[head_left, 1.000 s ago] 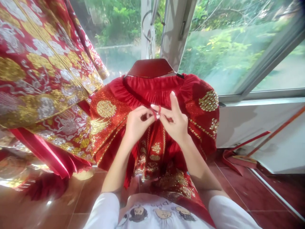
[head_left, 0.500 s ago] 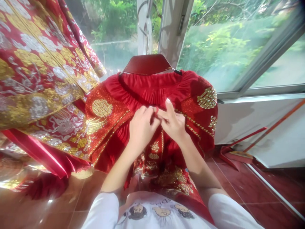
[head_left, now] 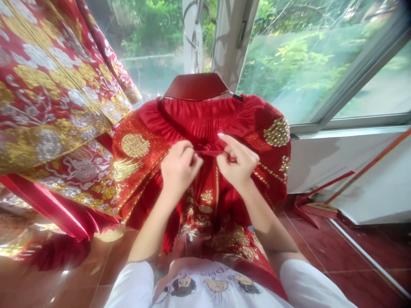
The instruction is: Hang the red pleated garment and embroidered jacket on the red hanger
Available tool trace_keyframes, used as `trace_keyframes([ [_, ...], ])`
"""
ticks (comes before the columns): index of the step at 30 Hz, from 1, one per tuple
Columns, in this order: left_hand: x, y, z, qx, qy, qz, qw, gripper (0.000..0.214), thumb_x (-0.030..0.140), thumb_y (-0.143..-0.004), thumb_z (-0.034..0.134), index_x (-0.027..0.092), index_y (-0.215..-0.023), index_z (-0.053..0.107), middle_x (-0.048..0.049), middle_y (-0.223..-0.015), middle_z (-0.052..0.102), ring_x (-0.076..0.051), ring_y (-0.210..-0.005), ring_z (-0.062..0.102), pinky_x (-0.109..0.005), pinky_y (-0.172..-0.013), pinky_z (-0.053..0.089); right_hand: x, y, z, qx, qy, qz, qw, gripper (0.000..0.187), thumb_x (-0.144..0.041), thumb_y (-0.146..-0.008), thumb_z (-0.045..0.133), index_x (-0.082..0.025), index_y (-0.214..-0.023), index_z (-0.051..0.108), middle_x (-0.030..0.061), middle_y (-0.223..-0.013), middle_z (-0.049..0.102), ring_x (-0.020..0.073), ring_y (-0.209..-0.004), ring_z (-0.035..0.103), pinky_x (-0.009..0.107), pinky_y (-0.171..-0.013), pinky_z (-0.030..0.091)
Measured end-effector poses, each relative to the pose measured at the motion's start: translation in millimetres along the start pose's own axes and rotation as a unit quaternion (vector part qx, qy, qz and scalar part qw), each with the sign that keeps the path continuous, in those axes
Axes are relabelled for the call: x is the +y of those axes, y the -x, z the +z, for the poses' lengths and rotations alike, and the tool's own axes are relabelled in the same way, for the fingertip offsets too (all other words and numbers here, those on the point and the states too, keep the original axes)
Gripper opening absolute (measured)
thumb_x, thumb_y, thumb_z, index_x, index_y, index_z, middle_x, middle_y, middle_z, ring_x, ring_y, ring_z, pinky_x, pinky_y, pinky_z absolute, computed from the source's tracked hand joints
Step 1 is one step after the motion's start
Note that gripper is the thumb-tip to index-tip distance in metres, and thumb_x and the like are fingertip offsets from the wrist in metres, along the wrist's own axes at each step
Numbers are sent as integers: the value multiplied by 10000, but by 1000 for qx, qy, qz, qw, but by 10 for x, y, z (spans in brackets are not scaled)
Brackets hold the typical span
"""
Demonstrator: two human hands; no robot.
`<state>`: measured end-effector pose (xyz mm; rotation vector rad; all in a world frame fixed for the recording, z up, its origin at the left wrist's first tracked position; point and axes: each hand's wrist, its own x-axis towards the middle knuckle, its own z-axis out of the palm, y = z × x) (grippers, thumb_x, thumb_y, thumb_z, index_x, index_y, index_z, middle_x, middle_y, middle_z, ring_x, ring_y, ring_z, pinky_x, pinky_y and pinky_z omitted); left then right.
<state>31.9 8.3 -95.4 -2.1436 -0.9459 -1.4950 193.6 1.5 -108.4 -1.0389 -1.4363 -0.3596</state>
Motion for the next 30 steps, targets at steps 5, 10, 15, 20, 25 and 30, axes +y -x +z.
trace_keyframes([
  [5, -120, -12, -6, 50, 32, -26, 998, 81, 113, -795, 554, 149, -743, 604, -59, -872, 633, -142, -770, 595, -249, -663, 488, 109, -38, 32, 22, 27, 10, 999, 395, -128, -693, 494, -246, -1002, 711, 4, -657, 625, 160, -575, 564, 325, -645, 505],
  [10, -52, 0, 73, 33, 246, -146, 958, 57, 195, -837, 593, 161, -825, 638, -18, -804, 667, -87, -624, 594, -186, -551, 480, 35, -18, 37, 34, -55, 40, 997, 350, -158, -765, 520, -248, -1078, 650, 17, -773, 633, 153, -640, 561, 321, -673, 519],
  [15, -24, -18, 142, -2, 415, -244, 877, 95, 244, -843, 603, 182, -909, 575, 7, -795, 610, -57, -529, 548, -167, -472, 462, -51, -24, 55, 7, -207, 94, 974, 315, -188, -867, 478, -234, -1172, 540, 31, -896, 597, 138, -759, 597, 259, -613, 543],
  [20, -82, -69, 91, -46, 454, -249, 854, 136, 188, -831, 572, 199, -964, 545, 3, -757, 563, -72, -567, 503, -170, -474, 397, -93, -73, -11, -39, -278, 164, 946, 294, -231, -879, 495, -250, -1172, 511, 26, -928, 534, 104, -678, 558, 190, -450, 470],
  [25, -176, -52, 5, -113, 521, -230, 814, 28, 221, -859, 560, 202, -878, 568, 53, -608, 404, -69, -468, 319, -202, -453, 298, -36, -105, -76, -84, -306, 191, 929, 262, -217, -857, 512, -248, -1112, 564, 19, -906, 519, 72, -565, 439, 172, -368, 316],
  [30, -191, -10, -41, -78, 422, -238, 871, 24, 195, -856, 549, 186, -838, 562, 40, -641, 471, -69, -510, 361, -203, -498, 297, 31, -135, -115, -94, -318, 151, 931, 258, -188, -829, 543, -229, -1075, 607, 7, -843, 553, 49, -488, 361, 201, -404, 296],
])
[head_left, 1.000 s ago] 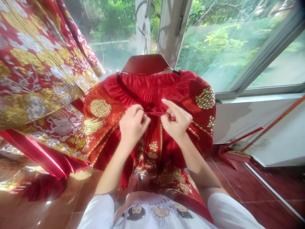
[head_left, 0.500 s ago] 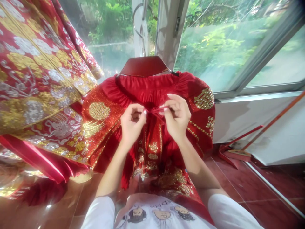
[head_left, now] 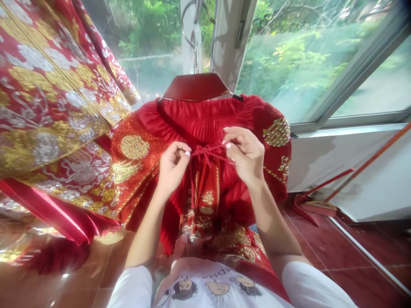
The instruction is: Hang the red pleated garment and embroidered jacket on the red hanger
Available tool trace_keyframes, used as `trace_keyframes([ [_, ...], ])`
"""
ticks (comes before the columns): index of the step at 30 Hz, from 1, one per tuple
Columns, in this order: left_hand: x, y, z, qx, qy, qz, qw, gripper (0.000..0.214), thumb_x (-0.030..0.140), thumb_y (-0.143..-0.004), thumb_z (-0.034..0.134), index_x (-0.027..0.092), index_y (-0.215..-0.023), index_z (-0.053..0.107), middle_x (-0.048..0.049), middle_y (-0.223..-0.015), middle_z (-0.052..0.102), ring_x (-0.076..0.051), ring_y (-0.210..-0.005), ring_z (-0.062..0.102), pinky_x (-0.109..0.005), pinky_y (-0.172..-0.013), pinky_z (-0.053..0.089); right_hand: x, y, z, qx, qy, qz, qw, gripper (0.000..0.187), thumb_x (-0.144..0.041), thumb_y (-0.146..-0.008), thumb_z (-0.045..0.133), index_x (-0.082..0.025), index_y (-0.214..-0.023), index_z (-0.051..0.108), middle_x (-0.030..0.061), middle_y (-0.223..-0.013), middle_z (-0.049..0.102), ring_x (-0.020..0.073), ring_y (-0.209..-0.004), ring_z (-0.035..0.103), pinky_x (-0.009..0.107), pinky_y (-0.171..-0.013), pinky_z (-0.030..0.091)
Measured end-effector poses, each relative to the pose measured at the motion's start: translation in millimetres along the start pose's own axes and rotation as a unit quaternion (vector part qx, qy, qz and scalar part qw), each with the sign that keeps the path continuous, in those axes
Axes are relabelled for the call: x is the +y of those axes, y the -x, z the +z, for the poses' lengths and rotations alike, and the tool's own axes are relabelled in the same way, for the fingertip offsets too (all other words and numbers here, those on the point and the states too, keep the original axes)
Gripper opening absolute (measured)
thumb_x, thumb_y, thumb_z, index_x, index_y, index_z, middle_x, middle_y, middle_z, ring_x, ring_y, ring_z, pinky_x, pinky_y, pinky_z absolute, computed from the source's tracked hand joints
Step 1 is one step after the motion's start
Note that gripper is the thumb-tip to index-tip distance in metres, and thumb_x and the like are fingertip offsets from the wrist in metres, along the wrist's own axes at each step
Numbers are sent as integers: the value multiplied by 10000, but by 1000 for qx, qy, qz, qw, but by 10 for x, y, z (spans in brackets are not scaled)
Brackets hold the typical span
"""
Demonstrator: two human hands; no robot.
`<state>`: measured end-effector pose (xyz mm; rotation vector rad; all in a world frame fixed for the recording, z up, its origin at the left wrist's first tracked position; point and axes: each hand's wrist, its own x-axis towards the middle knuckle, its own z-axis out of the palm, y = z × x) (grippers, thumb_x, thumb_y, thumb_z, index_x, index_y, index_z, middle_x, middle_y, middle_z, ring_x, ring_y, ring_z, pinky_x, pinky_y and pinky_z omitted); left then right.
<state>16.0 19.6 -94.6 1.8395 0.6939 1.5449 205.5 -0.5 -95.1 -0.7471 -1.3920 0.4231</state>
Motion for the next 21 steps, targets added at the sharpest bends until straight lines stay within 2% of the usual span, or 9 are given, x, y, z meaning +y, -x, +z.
trace_keyframes([
  [3, -2, 26, -13, 18, -83, 8, 996, 7, 195, -840, 560, 192, -846, 563, 38, -651, 526, -72, -522, 424, -201, -511, 319, -59, -22, -114, -53, 40, 15, 998, 263, -190, -831, 552, -216, -1081, 628, 11, -847, 577, 45, -479, 364, 209, -412, 301],
  [6, -2, 57, -31, 23, -170, 3, 985, 41, 220, -822, 591, 202, -836, 556, 58, -586, 531, -79, -506, 469, -200, -513, 344, -179, -48, -291, -154, 130, 17, 979, 247, -185, -836, 558, -196, -1063, 656, 34, -880, 627, 85, -587, 503, 228, -489, 390],
  [8, 32, 69, -52, 16, -218, 14, 976, 64, 249, -823, 603, 205, -841, 559, 65, -563, 540, -80, -484, 478, -202, -508, 360, -268, -70, -409, -197, 199, 0, 960, 208, -190, -836, 580, -196, -1020, 676, 39, -879, 651, 113, -669, 563, 246, -556, 434],
  [10, 113, 41, -90, 30, -269, 66, 960, 66, 259, -837, 592, 206, -873, 576, 50, -631, 605, -83, -484, 496, -212, -517, 393, -338, -108, -505, -182, 256, -30, 949, 166, -212, -838, 605, -212, -981, 689, 31, -855, 659, 119, -663, 569, 260, -568, 442],
  [12, 228, -58, -158, 73, -344, 169, 921, 110, 239, -838, 585, 205, -941, 601, -3, -833, 690, -125, -626, 592, -258, -627, 471, -376, -173, -577, -102, 292, -84, 947, 149, -245, -852, 609, -235, -975, 693, 29, -877, 664, 129, -668, 577, 279, -575, 455],
  [14, 335, -229, -251, 102, -430, 250, 862, 249, 227, -816, 606, 198, -1063, 601, -77, -1107, 677, -223, -942, 631, -366, -853, 484, -371, -269, -627, -8, 339, -145, 929, 190, -272, -868, 600, -267, -1040, 681, 51, -1019, 667, 192, -851, 621, 346, -704, 502],
  [16, 389, -435, -354, 107, -483, 256, 831, 383, 273, -797, 647, 216, -1168, 571, -109, -1265, 603, -302, -1177, 531, -454, -1012, 392, -328, -380, -652, 26, 395, -184, 900, 292, -305, -873, 597, -302, -1162, 636, 67, -1199, 621, 273, -1099, 571, 452, -894, 474],
  [18, 384, -611, -442, 96, -487, 212, 841, 411, 356, -809, 649, 262, -1198, 554, -99, -1259, 598, -320, -1215, 497, -469, -1039, 356, -263, -476, -653, -7, 431, -187, 883, 409, -356, -871, 593, -319, -1277, 563, 71, -1301, 568, 322, -1212, 504, 516, -983, 413],
  [21, 371, -749, -527, 70, -466, 175, 864, 318, 434, -861, 569, 285, -1141, 584, -86, -1110, 652, -312, -1165, 526, -434, -994, 378, -207, -560, -622, -51, 441, -166, 881, 459, -401, -882, 552, -300, -1329, 523, 76, -1305, 569, 332, -1202, 516, 504, -976, 412],
])
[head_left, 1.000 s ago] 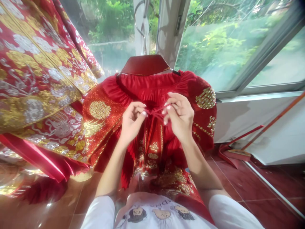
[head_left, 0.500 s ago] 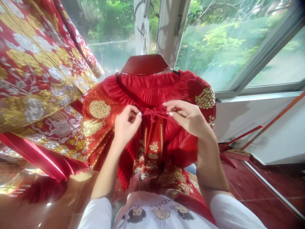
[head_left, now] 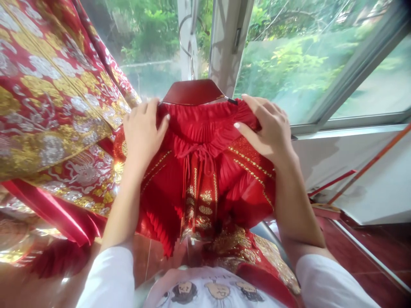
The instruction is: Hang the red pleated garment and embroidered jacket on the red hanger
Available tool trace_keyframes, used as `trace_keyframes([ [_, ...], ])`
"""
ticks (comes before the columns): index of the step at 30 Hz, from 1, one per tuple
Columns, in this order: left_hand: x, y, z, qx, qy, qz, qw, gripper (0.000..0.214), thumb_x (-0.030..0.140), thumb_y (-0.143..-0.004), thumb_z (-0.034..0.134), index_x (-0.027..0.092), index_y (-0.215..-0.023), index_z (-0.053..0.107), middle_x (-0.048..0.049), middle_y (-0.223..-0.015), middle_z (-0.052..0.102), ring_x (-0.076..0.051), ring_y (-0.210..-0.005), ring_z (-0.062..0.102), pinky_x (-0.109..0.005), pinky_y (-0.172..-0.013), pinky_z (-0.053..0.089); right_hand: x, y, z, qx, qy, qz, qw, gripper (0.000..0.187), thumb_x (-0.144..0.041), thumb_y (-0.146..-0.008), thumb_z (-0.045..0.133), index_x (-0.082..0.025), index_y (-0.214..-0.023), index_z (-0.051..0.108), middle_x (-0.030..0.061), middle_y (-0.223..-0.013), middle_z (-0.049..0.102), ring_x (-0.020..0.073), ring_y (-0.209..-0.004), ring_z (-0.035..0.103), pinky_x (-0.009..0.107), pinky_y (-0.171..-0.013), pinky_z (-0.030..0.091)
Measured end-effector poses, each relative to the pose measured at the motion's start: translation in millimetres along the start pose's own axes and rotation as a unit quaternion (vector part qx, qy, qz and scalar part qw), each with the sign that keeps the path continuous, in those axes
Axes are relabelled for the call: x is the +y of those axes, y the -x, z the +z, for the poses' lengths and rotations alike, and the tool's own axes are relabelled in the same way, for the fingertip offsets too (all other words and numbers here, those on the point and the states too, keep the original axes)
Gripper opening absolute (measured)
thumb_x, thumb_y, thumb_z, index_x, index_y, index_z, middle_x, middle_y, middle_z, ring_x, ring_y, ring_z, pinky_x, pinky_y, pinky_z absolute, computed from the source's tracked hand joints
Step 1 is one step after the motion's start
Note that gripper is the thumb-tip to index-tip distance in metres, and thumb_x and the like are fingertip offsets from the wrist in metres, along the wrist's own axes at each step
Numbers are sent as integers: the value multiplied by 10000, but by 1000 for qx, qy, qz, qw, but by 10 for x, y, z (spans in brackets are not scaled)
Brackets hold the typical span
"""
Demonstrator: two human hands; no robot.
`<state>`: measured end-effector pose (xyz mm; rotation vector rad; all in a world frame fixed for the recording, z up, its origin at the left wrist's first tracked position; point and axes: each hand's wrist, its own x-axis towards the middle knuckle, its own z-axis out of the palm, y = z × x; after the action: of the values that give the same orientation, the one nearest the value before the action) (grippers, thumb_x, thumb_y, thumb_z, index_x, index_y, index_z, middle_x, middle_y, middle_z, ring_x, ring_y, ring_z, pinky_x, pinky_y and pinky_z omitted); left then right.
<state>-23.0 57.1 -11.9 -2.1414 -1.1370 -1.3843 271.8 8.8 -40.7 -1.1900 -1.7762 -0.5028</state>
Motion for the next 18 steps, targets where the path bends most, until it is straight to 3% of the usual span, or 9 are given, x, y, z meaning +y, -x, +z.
trace_keyframes([
  [3, -5, -116, -91, -33, -17, -15, 999, 259, 441, -902, 484, 248, -980, 638, -79, -893, 671, -291, -1033, 578, -383, -903, 404, -42, -95, -26, -11, -3, 41, 999, 374, -384, -902, 508, -259, -1244, 594, 81, -1169, 639, 283, -1103, 571, 412, -917, 434],
  [6, -13, -361, -217, -141, -74, -38, 987, 342, 458, -875, 498, 199, -670, 587, -56, -638, 567, -238, -748, 560, -353, -748, 396, -95, -300, -113, -36, -19, 78, 996, 248, -361, -918, 497, -188, -859, 665, 44, -739, 611, 163, -721, 547, 295, -701, 400],
  [8, -66, -550, -268, -279, -63, -58, 956, 398, 466, -819, 568, 183, -549, 492, -23, -541, 467, -162, -580, 448, -321, -635, 346, -100, -481, -162, -118, -46, 91, 988, 418, -384, -930, 495, -167, -574, 479, -10, -529, 381, 84, -522, 334, 265, -550, 270],
  [10, -141, -681, -289, -387, -7, -101, 917, 409, 433, -791, 601, 178, -514, 442, 6, -492, 398, -104, -510, 338, -290, -567, 276, -75, -645, -191, -233, -70, 112, 964, 525, -423, -910, 543, -176, -518, 298, -38, -499, 232, 56, -483, 196, 273, -498, 159],
  [11, -177, -713, -293, -409, 24, -127, 903, 403, 408, -791, 604, 178, -511, 430, 18, -477, 369, -87, -496, 302, -279, -552, 247, -55, -705, -199, -278, -80, 129, 948, 539, -429, -892, 576, -179, -524, 272, -45, -495, 219, 48, -473, 182, 273, -486, 135],
  [14, -251, -687, -301, -389, 110, -176, 898, 401, 394, -824, 579, 182, -527, 412, 35, -470, 324, -68, -480, 244, -261, -526, 186, 6, -769, -218, -326, -131, 193, 916, 486, -388, -894, 588, -172, -539, 336, -45, -480, 283, 38, -447, 239, 249, -459, 139],
  [18, -309, -571, -314, -363, 217, -172, 890, 467, 516, -862, 538, 182, -548, 452, 24, -459, 361, -72, -466, 239, -256, -487, 152, 39, -684, -223, -279, -231, 244, 900, 420, -306, -927, 538, -142, -552, 445, -24, -499, 374, 43, -450, 322, 224, -456, 203],
])
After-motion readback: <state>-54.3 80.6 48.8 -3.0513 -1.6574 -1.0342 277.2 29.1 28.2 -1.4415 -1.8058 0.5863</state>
